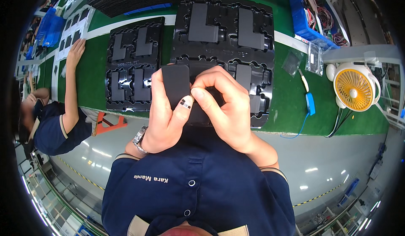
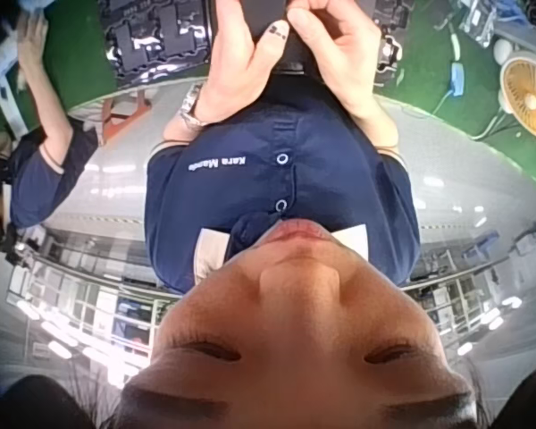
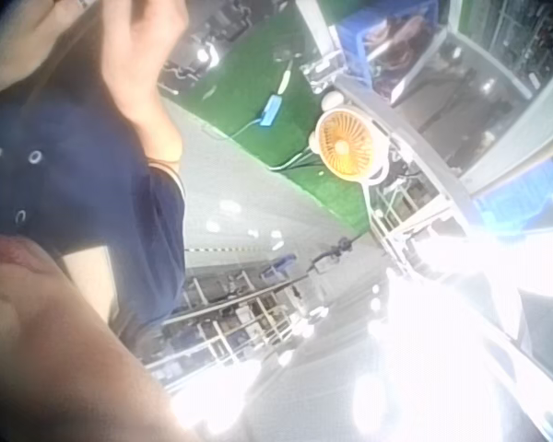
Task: Assembling small components into black plastic housing trays at a manufacturing workbench.
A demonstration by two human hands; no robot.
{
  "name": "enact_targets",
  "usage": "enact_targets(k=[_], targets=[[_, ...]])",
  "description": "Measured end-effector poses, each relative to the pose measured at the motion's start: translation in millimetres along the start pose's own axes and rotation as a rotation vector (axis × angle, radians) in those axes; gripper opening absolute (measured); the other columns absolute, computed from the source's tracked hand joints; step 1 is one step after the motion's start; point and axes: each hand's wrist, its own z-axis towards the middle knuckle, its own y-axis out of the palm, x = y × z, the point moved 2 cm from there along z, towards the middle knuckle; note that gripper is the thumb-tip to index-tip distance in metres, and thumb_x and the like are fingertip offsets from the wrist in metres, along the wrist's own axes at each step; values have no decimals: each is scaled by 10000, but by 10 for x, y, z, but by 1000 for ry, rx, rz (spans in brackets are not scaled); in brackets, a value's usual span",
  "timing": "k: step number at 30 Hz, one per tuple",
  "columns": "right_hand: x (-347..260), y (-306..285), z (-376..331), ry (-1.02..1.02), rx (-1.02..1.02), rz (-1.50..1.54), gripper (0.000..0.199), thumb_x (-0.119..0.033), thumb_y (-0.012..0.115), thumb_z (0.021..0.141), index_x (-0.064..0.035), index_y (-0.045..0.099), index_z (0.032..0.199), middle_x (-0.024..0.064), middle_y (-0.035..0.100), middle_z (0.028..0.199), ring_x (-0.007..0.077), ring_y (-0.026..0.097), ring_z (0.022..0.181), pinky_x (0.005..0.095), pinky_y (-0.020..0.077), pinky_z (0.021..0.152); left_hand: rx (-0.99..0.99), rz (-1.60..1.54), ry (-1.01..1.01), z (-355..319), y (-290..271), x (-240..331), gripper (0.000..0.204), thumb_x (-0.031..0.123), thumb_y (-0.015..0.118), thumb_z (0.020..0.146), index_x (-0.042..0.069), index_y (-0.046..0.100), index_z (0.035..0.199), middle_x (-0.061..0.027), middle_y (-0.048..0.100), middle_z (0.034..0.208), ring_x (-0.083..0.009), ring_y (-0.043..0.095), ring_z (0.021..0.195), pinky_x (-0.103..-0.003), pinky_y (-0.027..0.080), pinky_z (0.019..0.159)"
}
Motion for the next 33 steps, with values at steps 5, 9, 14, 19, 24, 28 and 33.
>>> enact_targets(k=[5, 9, 14, 19, 24, 28, 33], targets=[[-23, -101, 98, -98, 5, -50, 357, -214, 633, 922, -4, 563, 1203, 113, 560, 1093, 179, 587, 940, 294, 470, 859, -87, -589, -334, 21, 16, 39, 520, 179, 469, 950, -34, 293, 1390, -75, 514, 945, -130, 519, 821, -271, 455, 754], [-72, -125, 136, -116, 11, -154, 253, -216, 677, 870, 0, 631, 991, 104, 551, 1032, 193, 552, 917, 315, 458, 820, -200, -1037, -648, 6, 77, 62, 553, 281, 401, 998, -32, 287, 1440, -28, 439, 744, -108, 460, 555, -234, 381, 482], [-20, -160, 121, -189, 37, -219, 221, -180, 701, 834, 0, 574, 813, 98, 535, 955, 195, 532, 882, 316, 443, 764, -658, -1780, -699, -41, 186, -170, 447, 365, 370, 1014, 56, 455, 1326, 32, 404, 650, -30, 379, 419, -200, 301, 402], [-35, -220, 88, -194, 215, -253, 204, -135, 670, 850, 3, 598, 982, 113, 560, 1017, 197, 550, 885, 305, 460, 770, -333, -1070, -453, 32, 30, -132, 416, 223, 366, 1002, 33, 401, 1371, -39, 504, 904, -81, 496, 680, -226, 436, 636], [2, -224, -32, 123, -43, 67, 158, -136, 622, 935, 19, 610, 904, 38, 605, 852, 97, 567, 791, 253, 465, 741, 79, -214, -113, 45, -104, -38, 472, 134, 452, 964, -1, 313, 1395, -128, 547, 1203, -138, 557, 1025, -276, 434, 902], [43, -205, -50, 185, -123, 74, 188, -164, 617, 944, 21, 624, 915, 36, 624, 823, 97, 588, 774, 248, 471, 718, 61, -78, -78, 77, -124, -69, 463, 68, 464, 960, 26, 298, 1389, -125, 643, 1003, -130, 598, 827, -273, 480, 772], [41, -329, -59, 85, -65, -123, 118, -96, 634, 901, 20, 632, 882, 58, 634, 808, 118, 599, 750, 257, 470, 700, 92, 24, -54, 104, -137, -92, 507, 57, 496, 946, 38, 287, 1408, -150, 670, 1005, -163, 640, 782, -289, 496, 730]])
